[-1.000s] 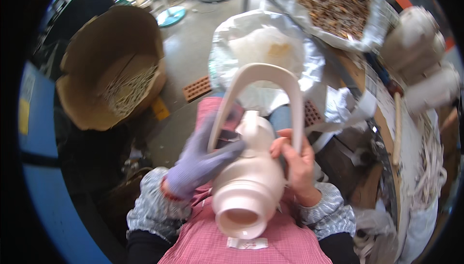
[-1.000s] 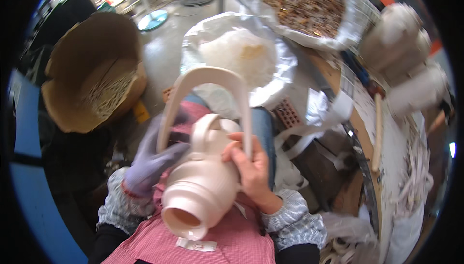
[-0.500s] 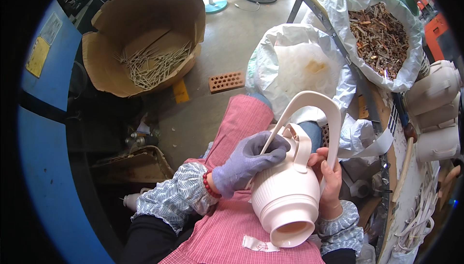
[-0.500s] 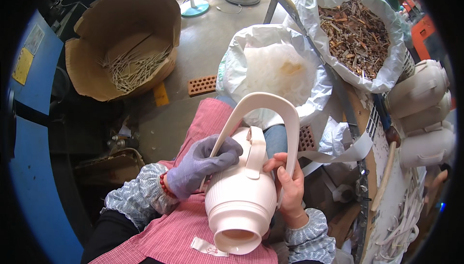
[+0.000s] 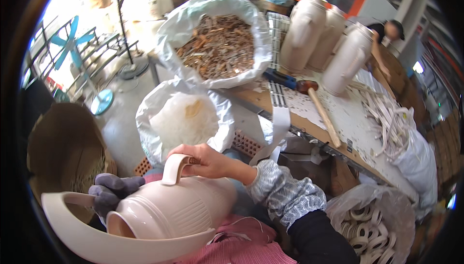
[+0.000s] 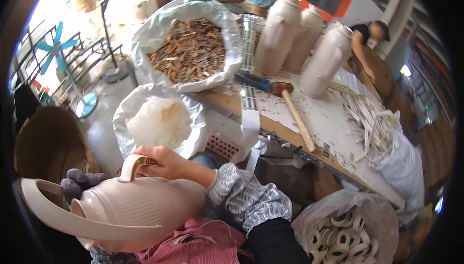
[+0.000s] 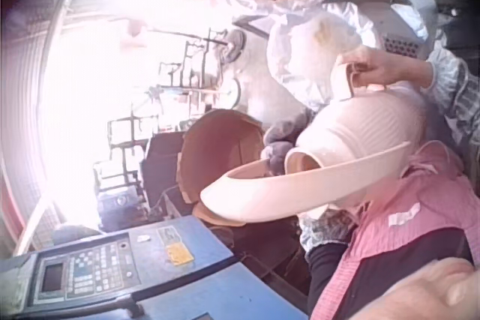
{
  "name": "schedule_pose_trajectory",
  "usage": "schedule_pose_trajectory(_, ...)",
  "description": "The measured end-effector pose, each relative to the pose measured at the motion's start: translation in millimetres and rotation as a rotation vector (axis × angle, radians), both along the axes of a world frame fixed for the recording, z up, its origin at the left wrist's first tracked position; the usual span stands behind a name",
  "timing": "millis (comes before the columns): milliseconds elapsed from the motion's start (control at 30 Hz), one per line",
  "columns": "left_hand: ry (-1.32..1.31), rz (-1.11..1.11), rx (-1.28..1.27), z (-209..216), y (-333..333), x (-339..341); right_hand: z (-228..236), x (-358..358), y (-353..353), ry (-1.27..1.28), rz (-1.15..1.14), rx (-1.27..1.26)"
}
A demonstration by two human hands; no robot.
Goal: The person assembles a white thermos by inserting a cork stopper, attaching a handle, and securing a lid. They repeat this process for multiple units, placing finished thermoses on a nearby table.
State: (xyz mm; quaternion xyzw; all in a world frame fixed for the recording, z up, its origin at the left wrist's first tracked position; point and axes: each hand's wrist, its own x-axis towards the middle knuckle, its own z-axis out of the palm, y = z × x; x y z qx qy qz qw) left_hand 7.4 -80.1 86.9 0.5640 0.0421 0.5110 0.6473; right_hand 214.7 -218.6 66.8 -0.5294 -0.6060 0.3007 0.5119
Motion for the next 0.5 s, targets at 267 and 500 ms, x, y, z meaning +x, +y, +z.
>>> schedule_pose_trajectory(267, 0.515, -0.557, 0.761, 0.0, 22.7, 12.4, 109.9, 132.0, -293.5, 0.184, -1.459, 0.418)
schedule_pose_trajectory(500, 0.798, -0.756, 0.398, -30.6, 19.5, 21.8, 103.2, 194.4, -375.2, -0.398, -1.768, 0.683)
